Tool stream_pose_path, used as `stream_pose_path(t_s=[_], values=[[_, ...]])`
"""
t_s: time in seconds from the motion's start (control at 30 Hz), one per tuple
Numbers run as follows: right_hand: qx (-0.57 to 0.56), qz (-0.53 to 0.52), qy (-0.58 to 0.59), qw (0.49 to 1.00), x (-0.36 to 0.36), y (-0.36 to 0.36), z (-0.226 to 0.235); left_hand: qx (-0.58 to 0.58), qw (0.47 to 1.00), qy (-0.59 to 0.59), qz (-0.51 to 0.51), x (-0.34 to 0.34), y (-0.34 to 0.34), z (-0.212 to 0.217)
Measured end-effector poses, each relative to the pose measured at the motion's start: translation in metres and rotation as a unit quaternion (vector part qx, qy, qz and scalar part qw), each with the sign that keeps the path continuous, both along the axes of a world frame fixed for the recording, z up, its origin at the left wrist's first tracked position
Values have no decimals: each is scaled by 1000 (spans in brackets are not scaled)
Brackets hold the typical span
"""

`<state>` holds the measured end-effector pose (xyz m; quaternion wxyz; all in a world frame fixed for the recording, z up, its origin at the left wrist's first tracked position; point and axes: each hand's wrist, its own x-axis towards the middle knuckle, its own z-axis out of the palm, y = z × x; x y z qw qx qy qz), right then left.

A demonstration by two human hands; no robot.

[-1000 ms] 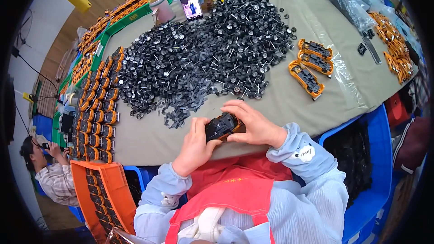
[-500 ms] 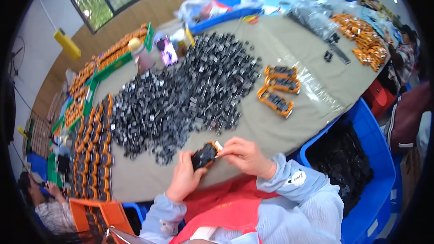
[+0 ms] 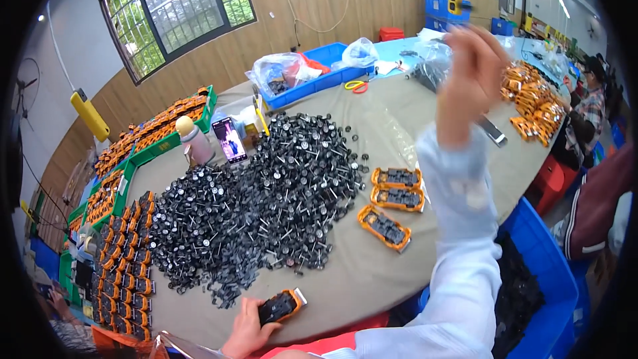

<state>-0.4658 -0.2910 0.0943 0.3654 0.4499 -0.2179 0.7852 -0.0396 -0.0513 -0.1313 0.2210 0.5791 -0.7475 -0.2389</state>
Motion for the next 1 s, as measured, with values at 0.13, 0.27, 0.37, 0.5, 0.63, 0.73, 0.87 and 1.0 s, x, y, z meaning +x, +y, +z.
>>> stream_pose_path(t_s=[0.13,0.27,0.37,0.5,0.63,0.73,0.87,1.0], values=[[312,-15,3,950,-68,-184,-37,9,1000,4,-17,-5,-9,2],[480,136,-85,862,-95,-226,-106,8,1000,-8,-2,-5,-8,1],[517,252,-118,809,-102,-203,-129,28,1000,-11,7,-9,-5,11],[576,313,-130,744,-92,-149,-142,55,998,-10,11,-11,-4,21],[681,221,-63,695,-82,-90,-142,45,999,-11,-29,-15,-21,15],[680,299,91,663,6,-36,-118,10,999,12,-36,-9,-16,14],[650,317,410,556,124,31,-114,-1,1000,8,-14,-9,-16,12],[612,303,515,518,189,38,-144,-26,999,1,-34,3,-15,3]])
